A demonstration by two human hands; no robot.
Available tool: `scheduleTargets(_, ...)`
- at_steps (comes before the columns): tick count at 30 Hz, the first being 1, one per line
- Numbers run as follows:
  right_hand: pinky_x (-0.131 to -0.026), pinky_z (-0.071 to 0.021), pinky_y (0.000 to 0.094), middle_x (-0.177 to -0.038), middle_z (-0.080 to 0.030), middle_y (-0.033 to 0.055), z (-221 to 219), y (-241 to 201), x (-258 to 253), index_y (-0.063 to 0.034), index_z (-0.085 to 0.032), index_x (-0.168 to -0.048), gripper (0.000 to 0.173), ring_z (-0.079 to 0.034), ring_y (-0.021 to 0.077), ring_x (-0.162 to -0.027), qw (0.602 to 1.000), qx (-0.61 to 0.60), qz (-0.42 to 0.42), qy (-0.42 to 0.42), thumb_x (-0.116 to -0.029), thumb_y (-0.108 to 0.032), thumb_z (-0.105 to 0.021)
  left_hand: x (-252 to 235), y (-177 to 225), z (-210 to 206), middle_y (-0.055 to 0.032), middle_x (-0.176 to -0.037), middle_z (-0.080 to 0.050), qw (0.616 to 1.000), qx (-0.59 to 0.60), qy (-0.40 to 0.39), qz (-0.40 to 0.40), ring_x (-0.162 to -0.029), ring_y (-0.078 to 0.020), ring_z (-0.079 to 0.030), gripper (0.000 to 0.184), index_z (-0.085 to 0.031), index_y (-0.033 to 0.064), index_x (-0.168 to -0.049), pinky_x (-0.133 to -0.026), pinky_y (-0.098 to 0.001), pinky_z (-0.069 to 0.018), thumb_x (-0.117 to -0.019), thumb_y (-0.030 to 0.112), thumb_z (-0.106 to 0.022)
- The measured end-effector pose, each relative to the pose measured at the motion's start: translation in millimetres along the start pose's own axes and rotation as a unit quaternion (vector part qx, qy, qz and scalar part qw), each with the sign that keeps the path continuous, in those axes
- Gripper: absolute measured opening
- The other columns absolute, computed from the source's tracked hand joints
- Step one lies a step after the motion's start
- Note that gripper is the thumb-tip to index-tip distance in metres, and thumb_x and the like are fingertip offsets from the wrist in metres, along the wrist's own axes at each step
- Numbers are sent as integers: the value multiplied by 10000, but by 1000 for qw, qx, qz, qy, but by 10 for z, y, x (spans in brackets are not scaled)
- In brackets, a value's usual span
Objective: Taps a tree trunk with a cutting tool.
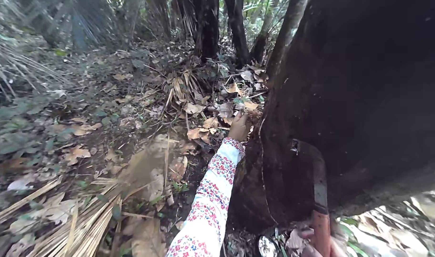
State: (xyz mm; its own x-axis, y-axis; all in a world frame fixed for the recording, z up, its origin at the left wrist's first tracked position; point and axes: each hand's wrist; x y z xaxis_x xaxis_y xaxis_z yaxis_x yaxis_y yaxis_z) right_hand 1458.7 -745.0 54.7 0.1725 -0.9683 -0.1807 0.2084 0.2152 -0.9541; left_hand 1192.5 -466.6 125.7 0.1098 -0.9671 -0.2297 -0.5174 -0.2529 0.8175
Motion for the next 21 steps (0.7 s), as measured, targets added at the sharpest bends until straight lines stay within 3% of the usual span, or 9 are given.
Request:
scheduleTargets(2, -634, -596, 250, -920, -716, 25, -3, 10, -102, 117, -541, -1158, 319, -672, 30, -677, 1000, 12, 0, 8, -907, -75, -582, 178, 111, 32, -28, -942, -617, 995, -91, -27, 3, -786, -68, -618, 304, -479, -6, -1336, -746, -273, -554, -1083, 100, -348)
scheduleTargets(5, -523, -554, 227, -887, -721, 30, -3, 8, -248, 75, -574, -1162, 346, -625, 21, -587, 998, 55, 0, 44, -897, -143, -616, 609, 247, 185, -172, -1144, -666, 936, -332, -79, 85, -888, -159, -665, 392, -474, -12, -1442, -831, -359, -571, -1112, 192, -418)
scheduleTargets(7, -484, -514, 230, -798, -679, 31, -40, -35, -392, 80, -560, -1162, 386, -576, 24, -536, 993, 91, 1, 74, -896, -192, -625, 688, 181, 430, -203, -1160, -678, 907, -406, -79, 82, -940, -215, -675, 366, -535, -30, -1395, -876, -412, -562, -1092, 166, -476)
scheduleTargets(10, -560, -533, 344, -830, -647, 133, -150, -171, -646, 107, -488, -1356, 515, -590, 146, -591, 986, 151, -7, 72, -924, -154, -594, 631, 101, 662, -233, -1218, -666, 910, -413, -23, 45, -1094, -262, -657, 339, -579, -61, -1339, -993, -458, -516, -1045, 97, -519)
scheduleTargets(12, -645, -572, 427, -982, -684, 214, -311, -250, -826, 80, -376, -1492, 614, -662, 239, -693, 982, 181, -10, 57, -935, -80, -579, 626, 86, 615, -221, -1174, -667, 917, -399, 14, 25, -1050, -232, -651, 340, -561, -72, -1337, -960, -427, -518, -1028, 64, -521)
scheduleTargets(14, -779, -586, 507, -1204, -665, 276, -534, -293, -1015, 43, -281, -1569, 702, -719, 336, -882, 977, 205, -33, 49, -936, -22, -579, 676, 97, 462, -233, -1167, -664, 917, -399, 13, 12, -1043, -247, -652, 342, -559, -89, -1334, -958, -431, -520, -1019, 37, -520)
scheduleTargets(15, -852, -579, 516, -1328, -613, 284, -650, -293, -1112, 31, -240, -1589, 729, -714, 358, -988, 976, 210, -45, 44, -940, -2, -571, 706, 107, 376, -248, -1191, -655, 916, -402, -2, 17, -1078, -279, -645, 333, -571, -92, -1322, -978, -459, -509, -1017, 32, -520)
scheduleTargets(17, -936, -558, 516, -1449, -538, 278, -877, -277, -1288, 9, -189, -1613, 753, -684, 375, -1120, 976, 205, -64, 45, -951, 25, -546, 758, 140, 229, -266, -1302, -621, 906, -416, -66, 50, -1216, -324, -605, 356, -583, -79, -1335, -1064, -493, -466, -1014, 51, -496)
scheduleTargets(21, -1059, -501, 503, -1547, -464, 236, -1265, -150, -1509, -11, -169, -1626, 753, -611, 357, -1283, 975, 186, -82, 89, -975, 17, -547, 809, 124, -4, -260, -1261, -659, 861, -480, -160, 58, -1210, -335, -626, 360, -637, -84, -1273, -1077, -488, -461, -1037, 158, -515)
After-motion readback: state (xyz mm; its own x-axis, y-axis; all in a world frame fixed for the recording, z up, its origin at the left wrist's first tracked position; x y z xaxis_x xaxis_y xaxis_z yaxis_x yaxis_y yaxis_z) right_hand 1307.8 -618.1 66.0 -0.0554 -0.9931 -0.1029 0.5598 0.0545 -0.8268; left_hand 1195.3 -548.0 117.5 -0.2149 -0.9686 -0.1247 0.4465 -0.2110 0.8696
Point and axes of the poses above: each hand's wrist, its own x-axis away from the middle knuckle, its own z-axis out of the back of the hand, y = z × x
